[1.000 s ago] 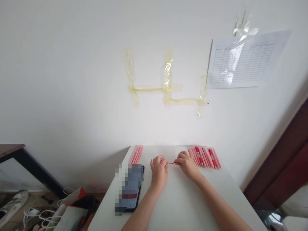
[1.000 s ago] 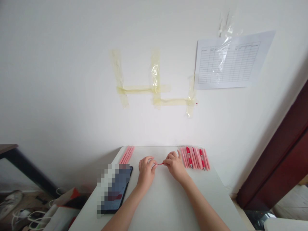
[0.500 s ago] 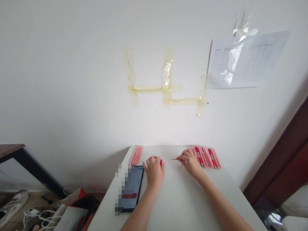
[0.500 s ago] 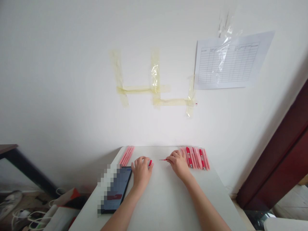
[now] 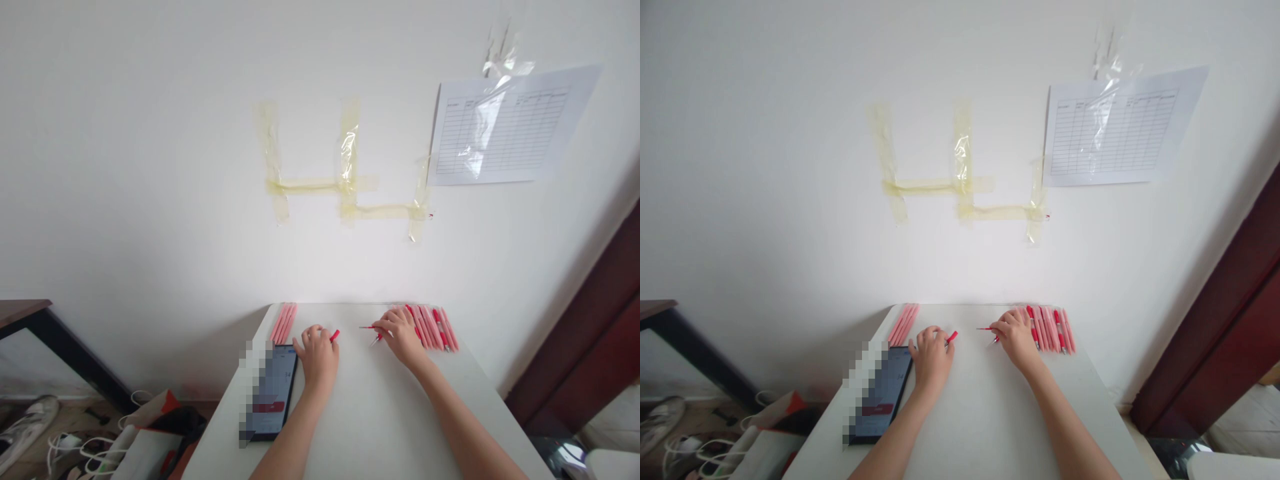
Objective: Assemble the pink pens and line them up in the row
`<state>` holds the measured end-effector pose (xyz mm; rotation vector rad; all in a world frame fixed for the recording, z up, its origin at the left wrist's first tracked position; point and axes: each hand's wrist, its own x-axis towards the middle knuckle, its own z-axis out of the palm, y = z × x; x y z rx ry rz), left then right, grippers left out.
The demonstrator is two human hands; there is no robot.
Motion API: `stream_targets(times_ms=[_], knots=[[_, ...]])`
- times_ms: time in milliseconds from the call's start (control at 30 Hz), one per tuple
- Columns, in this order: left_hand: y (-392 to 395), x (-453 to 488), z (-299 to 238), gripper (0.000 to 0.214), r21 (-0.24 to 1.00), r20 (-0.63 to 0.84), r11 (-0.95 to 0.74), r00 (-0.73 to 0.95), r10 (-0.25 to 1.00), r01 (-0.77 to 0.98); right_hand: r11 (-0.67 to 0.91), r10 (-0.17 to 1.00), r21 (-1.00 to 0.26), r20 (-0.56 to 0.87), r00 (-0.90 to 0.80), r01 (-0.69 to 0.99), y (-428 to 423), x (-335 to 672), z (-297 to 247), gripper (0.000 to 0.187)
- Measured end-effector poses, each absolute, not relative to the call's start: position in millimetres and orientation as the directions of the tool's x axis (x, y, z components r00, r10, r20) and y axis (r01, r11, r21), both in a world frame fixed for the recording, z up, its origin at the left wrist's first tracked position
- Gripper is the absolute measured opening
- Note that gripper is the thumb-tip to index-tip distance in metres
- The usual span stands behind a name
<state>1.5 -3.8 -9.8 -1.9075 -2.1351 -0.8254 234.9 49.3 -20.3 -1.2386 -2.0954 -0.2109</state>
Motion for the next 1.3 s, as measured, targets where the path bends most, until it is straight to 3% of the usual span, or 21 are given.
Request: stream_targets(times_ms=[433, 1300], knots=[[-6.4, 5.9, -3.8, 0.017, 0.408, 0.499, -0.132, -0.1, 0.861, 0.904, 0.537, 0.72, -0.218, 0.621, -0.309, 0.815, 47.0, 233.5, -18.7, 0.016], [-7.4, 7.2, -5.9, 0.02, 0.416, 0.507, -0.187, -0.055, 0.86, 0.89, 0.576, 0.698, -0.201, 0.625, -0.349, 0.792, 44.7, 228.4, -18.2, 0.015]])
